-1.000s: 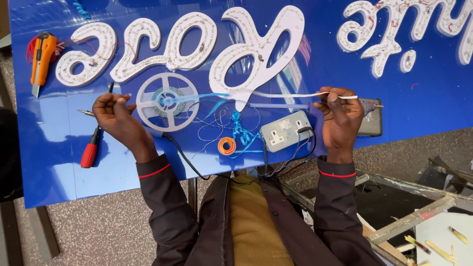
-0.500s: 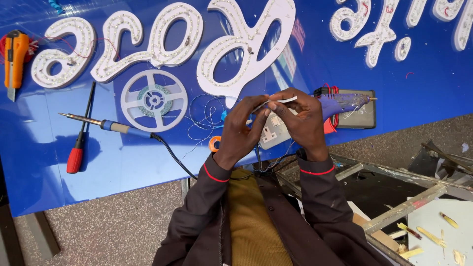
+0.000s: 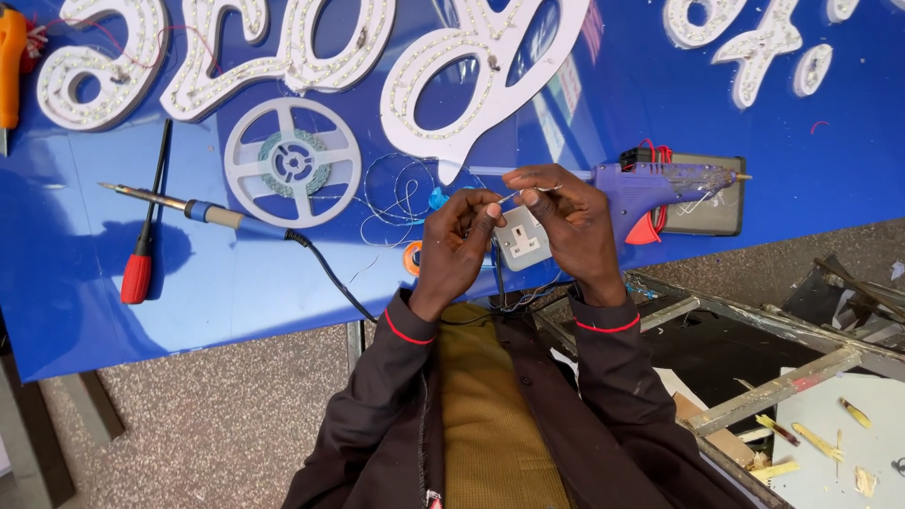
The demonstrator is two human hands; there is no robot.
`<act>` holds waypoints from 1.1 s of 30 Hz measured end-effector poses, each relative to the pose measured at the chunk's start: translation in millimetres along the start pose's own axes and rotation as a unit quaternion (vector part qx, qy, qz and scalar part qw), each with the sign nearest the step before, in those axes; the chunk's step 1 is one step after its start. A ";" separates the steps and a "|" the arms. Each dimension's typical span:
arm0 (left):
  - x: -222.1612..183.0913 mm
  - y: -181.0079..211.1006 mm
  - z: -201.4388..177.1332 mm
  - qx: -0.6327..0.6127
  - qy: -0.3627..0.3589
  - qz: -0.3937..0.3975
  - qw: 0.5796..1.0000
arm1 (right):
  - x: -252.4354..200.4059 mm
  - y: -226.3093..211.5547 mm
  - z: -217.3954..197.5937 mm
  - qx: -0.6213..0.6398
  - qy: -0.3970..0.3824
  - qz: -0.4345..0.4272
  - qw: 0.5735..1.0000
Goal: The person unspools a length of LED strip from a reel and attaches it to white letter cutouts on a blue workspace using their hands.
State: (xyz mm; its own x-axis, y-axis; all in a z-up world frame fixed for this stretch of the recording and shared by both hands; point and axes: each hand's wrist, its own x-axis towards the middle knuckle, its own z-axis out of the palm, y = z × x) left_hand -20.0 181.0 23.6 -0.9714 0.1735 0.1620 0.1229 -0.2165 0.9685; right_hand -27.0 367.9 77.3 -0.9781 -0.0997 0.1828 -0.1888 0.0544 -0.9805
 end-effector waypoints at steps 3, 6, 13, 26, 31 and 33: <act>-5.8 3.2 -2.5 -0.012 -0.001 -0.024 1.000 | -0.4 18.0 9.0 0.077 0.029 0.022 0.996; -13.7 -4.8 -5.7 0.021 -0.037 -0.034 0.999 | -1.6 39.9 -1.1 0.238 0.090 0.056 0.966; -18.2 4.1 -25.2 0.216 -0.136 0.046 0.966 | -0.1 32.7 -84.0 0.299 0.170 0.049 0.938; 16.0 2.7 -71.6 0.421 -0.066 0.104 0.898 | -4.3 -50.0 -145.1 -0.057 0.259 -0.084 0.961; 53.3 -52.4 -88.6 0.500 0.033 0.055 0.864 | 17.5 -43.4 -99.0 -0.073 0.210 -0.026 0.975; 55.8 -60.7 -92.4 0.498 0.038 0.048 0.865 | 25.6 -42.8 -76.9 -0.088 0.177 -0.002 0.980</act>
State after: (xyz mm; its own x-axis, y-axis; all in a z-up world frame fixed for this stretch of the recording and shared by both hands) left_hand -100.5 115.1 -43.6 -0.9529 0.1288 0.2745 0.2811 0.7146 0.6405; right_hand -50.7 439.5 129.5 -0.9405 0.2492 0.2310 -0.1746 0.2287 -0.9577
